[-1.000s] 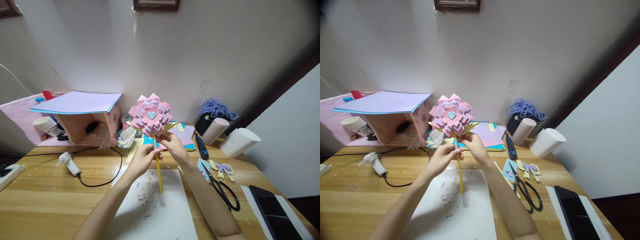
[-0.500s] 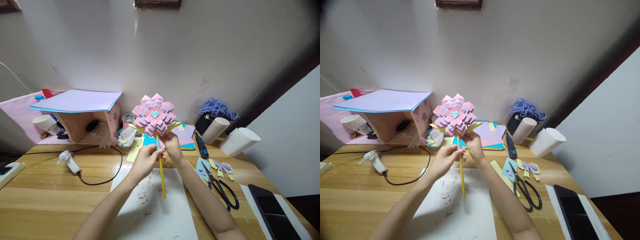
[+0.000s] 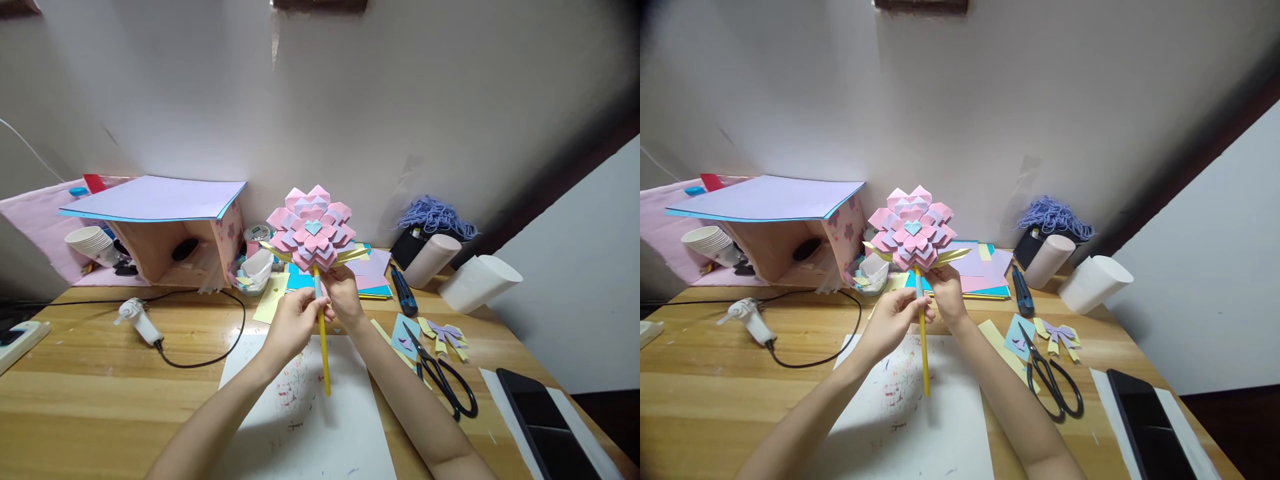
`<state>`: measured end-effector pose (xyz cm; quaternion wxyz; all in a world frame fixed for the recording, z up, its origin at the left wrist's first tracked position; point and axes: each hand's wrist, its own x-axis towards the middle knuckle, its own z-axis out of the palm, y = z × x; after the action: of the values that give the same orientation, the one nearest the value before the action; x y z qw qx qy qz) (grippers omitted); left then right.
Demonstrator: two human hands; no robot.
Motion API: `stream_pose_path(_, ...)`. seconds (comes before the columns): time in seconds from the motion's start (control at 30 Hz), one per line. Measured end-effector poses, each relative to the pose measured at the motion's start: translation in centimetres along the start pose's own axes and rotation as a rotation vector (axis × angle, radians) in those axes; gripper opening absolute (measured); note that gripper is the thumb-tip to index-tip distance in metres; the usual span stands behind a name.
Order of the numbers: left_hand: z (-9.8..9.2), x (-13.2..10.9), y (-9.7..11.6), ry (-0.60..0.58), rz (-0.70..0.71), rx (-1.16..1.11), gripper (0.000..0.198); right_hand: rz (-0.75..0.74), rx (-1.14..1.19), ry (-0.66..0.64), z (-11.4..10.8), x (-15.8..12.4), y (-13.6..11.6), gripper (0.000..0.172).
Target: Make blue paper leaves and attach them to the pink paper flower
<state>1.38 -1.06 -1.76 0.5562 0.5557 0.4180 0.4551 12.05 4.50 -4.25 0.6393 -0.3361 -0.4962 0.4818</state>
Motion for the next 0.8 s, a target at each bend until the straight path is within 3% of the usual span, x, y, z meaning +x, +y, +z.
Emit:
stream_pose_path(0.23,0.18,-0.16,0.09,0.003,0.008,0.000,0.020,-0.006,-0.042,0.031,-0.03,0.08,0.14,0.019)
stream_pose_path(0.8,0.13,-0.18,0.38,0.009,-0.028,0.062,0.021,0.025,0.007,-0.028,-0.06,0.06,-0.41,0.017)
